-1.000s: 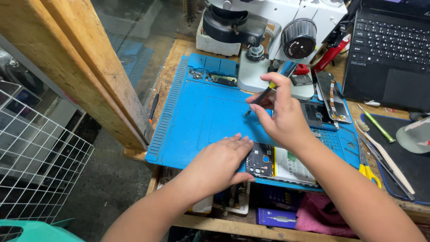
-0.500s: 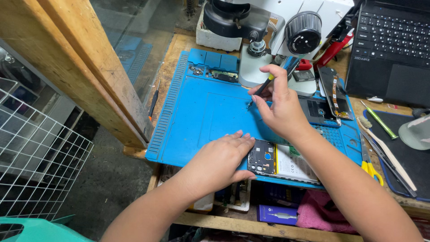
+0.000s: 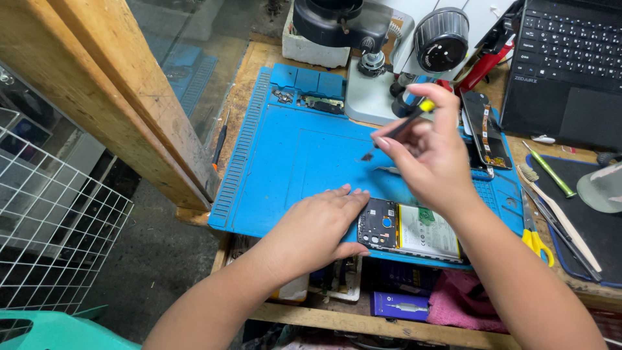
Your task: The person uses a screwdriver to remove screws from the internal components of a mobile phone and then handles a replacement screen and internal chassis.
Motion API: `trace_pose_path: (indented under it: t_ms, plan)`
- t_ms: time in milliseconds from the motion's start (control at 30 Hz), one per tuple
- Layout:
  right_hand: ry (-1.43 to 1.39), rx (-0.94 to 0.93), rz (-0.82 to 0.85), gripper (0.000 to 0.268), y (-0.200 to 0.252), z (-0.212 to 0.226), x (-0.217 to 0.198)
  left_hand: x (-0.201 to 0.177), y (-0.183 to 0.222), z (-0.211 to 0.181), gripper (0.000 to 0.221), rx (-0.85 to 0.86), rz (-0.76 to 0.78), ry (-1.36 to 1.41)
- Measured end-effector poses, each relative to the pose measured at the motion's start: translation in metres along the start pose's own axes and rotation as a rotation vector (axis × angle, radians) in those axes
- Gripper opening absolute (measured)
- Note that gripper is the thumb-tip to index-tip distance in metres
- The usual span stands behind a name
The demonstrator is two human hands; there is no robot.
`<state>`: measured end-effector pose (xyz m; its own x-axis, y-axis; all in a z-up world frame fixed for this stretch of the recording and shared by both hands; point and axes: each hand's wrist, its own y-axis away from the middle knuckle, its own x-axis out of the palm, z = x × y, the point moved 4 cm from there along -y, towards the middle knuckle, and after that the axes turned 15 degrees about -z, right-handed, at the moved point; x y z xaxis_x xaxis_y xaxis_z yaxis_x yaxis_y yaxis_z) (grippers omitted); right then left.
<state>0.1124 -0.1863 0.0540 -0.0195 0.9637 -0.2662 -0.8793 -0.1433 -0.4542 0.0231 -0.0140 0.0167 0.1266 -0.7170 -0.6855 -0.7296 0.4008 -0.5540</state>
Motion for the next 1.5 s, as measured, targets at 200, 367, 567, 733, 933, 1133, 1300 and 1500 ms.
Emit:
trace_pose_path:
  t_ms: [200, 367, 567, 733, 933, 1133, 1300, 1500]
  plan:
    - [-0.294, 0.237, -0.092, 0.071, 0.045, -0.002, -0.02, 0.001, -0.003, 0.004, 0.103, -0.043, 0.045, -0.016]
    - [-0.262, 0.354, -0.146, 0.068, 0.057, -0.025, -0.025, 0.001, -0.007, 0.009, 0.107, 0.005, -0.002, 0.029]
    - [-0.192, 0.459, -0.166, 0.061, 0.061, -0.047, -0.027, 0.002, -0.007, 0.013, 0.108, 0.0, 0.0, 0.063]
    - [-0.198, 0.466, -0.179, 0.06, 0.063, -0.053, -0.028, 0.004, -0.006, 0.015, 0.107, 0.012, -0.003, 0.059]
    - [-0.18, 0.444, -0.174, 0.059, 0.063, -0.049, -0.024, 0.004, -0.007, 0.014, 0.104, -0.006, 0.01, 0.059]
    - [-0.15, 0.438, -0.169, 0.06, 0.062, -0.044, -0.022, 0.002, -0.008, 0.013, 0.105, -0.007, 0.006, 0.07]
    - [-0.148, 0.441, -0.171, 0.061, 0.062, -0.045, -0.021, 0.001, -0.008, 0.011, 0.107, -0.001, -0.003, 0.07]
    - [-0.138, 0.415, -0.163, 0.06, 0.063, -0.044, -0.02, 0.001, -0.007, 0.012, 0.107, -0.015, 0.007, 0.073]
